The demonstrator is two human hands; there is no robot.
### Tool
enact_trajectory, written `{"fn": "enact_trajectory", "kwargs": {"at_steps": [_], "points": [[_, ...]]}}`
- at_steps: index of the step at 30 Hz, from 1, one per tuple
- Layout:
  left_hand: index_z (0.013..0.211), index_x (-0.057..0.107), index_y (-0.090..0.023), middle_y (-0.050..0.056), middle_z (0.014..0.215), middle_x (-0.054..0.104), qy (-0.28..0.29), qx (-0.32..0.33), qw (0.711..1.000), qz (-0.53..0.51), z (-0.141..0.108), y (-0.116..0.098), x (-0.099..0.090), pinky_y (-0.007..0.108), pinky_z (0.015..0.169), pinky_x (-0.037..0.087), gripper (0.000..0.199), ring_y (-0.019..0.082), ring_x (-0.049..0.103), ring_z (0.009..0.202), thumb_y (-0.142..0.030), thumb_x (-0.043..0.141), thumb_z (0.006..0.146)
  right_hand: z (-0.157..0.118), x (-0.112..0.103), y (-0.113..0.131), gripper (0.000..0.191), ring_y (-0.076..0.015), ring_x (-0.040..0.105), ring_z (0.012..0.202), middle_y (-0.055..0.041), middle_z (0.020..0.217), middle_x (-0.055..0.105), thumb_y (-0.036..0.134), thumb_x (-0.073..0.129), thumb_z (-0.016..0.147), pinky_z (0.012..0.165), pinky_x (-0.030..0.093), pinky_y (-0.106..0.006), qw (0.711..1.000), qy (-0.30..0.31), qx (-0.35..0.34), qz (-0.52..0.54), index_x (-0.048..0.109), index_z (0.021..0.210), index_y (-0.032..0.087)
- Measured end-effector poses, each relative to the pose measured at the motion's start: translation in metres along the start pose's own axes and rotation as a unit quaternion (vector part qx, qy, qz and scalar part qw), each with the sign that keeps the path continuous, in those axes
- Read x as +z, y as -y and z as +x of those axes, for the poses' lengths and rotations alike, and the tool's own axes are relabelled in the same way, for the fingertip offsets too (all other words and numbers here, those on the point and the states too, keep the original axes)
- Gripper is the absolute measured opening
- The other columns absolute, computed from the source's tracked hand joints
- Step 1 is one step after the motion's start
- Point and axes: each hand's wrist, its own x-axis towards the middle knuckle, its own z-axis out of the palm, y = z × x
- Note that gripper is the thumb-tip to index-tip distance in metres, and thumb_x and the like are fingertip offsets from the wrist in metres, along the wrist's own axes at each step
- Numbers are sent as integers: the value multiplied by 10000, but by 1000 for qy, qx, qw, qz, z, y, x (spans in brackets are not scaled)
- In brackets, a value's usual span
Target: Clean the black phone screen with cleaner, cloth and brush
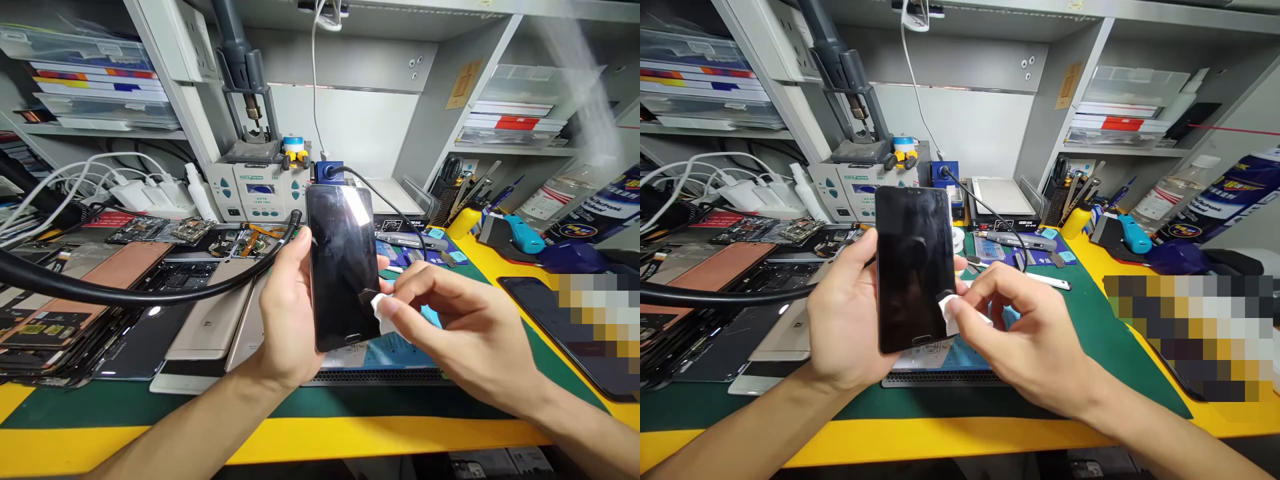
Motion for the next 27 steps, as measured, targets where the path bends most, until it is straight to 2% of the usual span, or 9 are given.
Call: {"fn": "enact_trajectory", "kwargs": {"at_steps": [3, 6, 10, 15, 22, 27], "points": [[1030, 740, -123, 156, 911, 764, 1, -20, 1000, -10, 3, 1, 0, 400, 701, 591, 552, 292, 738, 759, -544, 386, 983, -2, 5, -8, 115, -119, 591, 634, -10, 751, 655, 81, 675, 911, 659, 541, -261, 987, -5, -133, -95, 659, 888, 192], [1121, 714, -118, 146, 901, 757, -6, -29, 999, -15, 6, 2, -1, 381, 693, 595, 537, 280, 737, 769, -514, 373, 1001, -4, 6, -14, 132, -125, 643, 697, -35, 821, 679, 69, 671, 919, 690, 564, -249, 963, 12, -199, -179, 689, 984, 182], [1100, 709, -96, 147, 880, 752, -14, -40, 999, -9, 8, 0, -3, 361, 700, 603, 573, 253, 731, 746, -495, 305, 1025, -7, 4, -19, 144, -154, 664, 773, -70, 858, 670, 102, 682, 919, 772, 579, -290, 957, 47, -207, -197, 712, 1052, 149], [1072, 692, -119, 142, 873, 743, -22, -41, 999, -14, 8, 0, -4, 348, 639, 595, 535, 253, 720, 715, -513, 335, 1015, -10, 4, -18, 197, -150, 610, 732, -83, 904, 644, 138, 685, 917, 634, 527, -280, 957, 93, -196, -192, 704, 1113, 135], [1080, 676, -132, 130, 849, 730, -31, -19, 999, -21, 9, 4, -5, 364, 613, 592, 499, 281, 731, 747, -511, 360, 1006, -8, 4, -14, 169, -129, 600, 740, -49, 867, 639, 83, 631, 949, 663, 505, -240, 966, 123, -179, -139, 699, 1090, 148], [965, 698, -156, 97, 822, 712, -34, -1, 999, -12, 8, 8, -6, 298, 573, 559, 484, 228, 698, 692, -515, 377, 1005, -7, 3, -10, 140, -135, 615, 799, -62, 920, 642, 90, 593, 973, 702, 511, -235, 969, 145, -152, -132, 688, 1055, 150]]}}
